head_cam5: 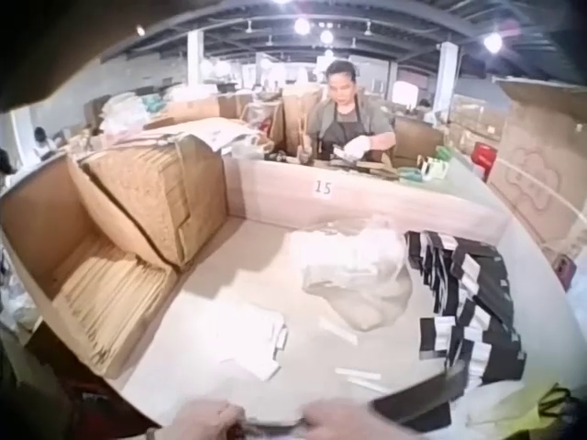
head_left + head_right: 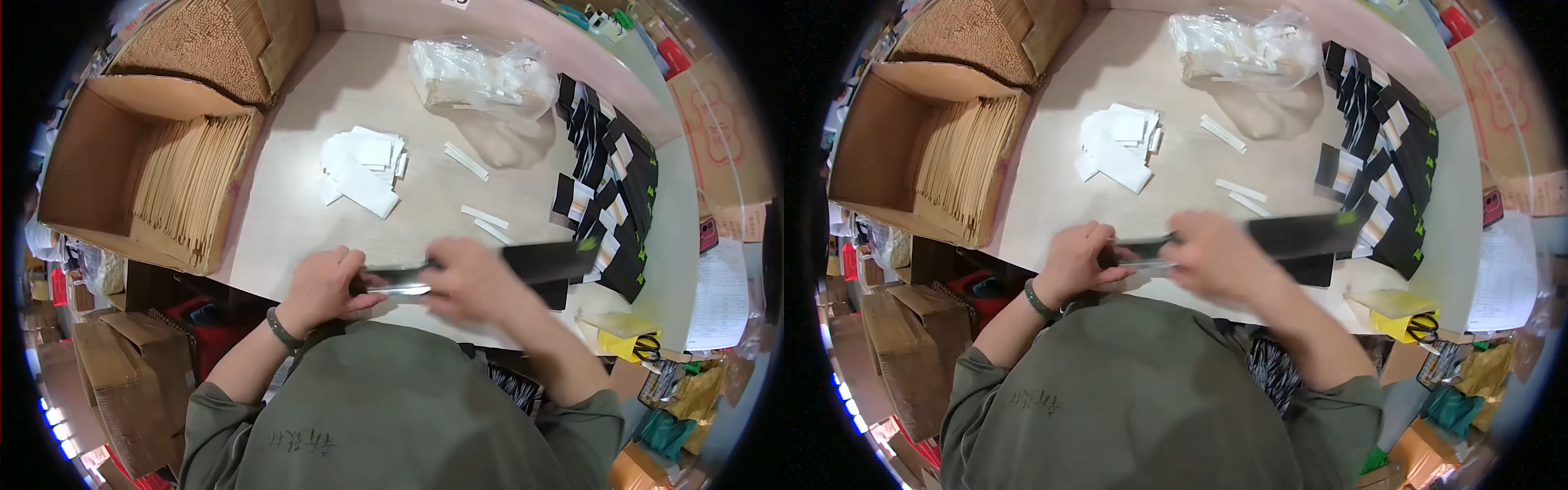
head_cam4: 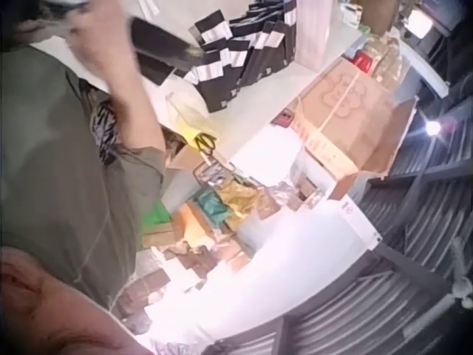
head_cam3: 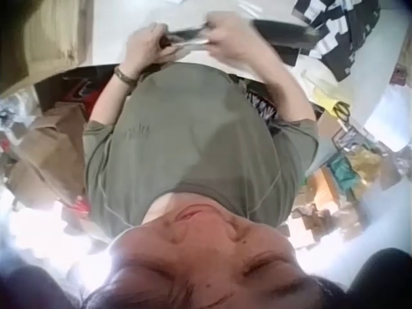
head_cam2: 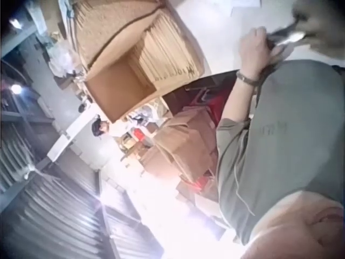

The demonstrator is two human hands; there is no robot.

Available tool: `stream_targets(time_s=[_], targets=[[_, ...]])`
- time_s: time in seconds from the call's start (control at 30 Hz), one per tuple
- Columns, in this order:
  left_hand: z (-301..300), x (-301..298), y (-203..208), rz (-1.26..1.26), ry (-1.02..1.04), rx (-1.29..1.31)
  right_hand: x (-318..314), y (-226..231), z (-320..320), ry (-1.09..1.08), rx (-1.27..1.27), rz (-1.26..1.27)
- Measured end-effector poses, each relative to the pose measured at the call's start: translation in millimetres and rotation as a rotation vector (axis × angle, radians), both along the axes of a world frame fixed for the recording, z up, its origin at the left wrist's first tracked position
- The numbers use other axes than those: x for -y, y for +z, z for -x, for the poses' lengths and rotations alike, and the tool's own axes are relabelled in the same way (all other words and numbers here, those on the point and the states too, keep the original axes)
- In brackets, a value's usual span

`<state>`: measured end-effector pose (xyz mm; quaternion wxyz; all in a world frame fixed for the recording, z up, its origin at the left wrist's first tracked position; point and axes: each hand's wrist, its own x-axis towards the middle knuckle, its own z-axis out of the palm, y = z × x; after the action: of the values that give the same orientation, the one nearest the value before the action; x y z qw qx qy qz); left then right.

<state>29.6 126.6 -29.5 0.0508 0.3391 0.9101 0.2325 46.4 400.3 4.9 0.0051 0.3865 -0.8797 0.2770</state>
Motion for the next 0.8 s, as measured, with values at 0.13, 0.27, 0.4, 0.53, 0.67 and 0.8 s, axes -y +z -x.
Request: stream_targets(time_s=[0.13,0.27,0.4,0.53,0.67,0.8], targets=[[5,3,13,-0.168,0.346,0.453,-141,16,13,-0.489,-0.225,-0.354],[4,-27,23,-0.262,0.184,1.023,-85,2,-23,-0.255,0.056,-0.221],[-17,-61,-2,-0.648,-0.299,0.63,-19,-43,-26,-0.218,0.255,-0.085],[-16,-18,7,-0.265,0.203,0.473,4,-11,-33,-0.38,0.086,-0.227],[-11,16,-6,-0.151,0.224,0.173,24,-28,-29,-0.637,0.577,-0.33],[-13,21,5,-0.039,0.125,0.306,30,-48,-35,-0.691,0.321,-0.187]])
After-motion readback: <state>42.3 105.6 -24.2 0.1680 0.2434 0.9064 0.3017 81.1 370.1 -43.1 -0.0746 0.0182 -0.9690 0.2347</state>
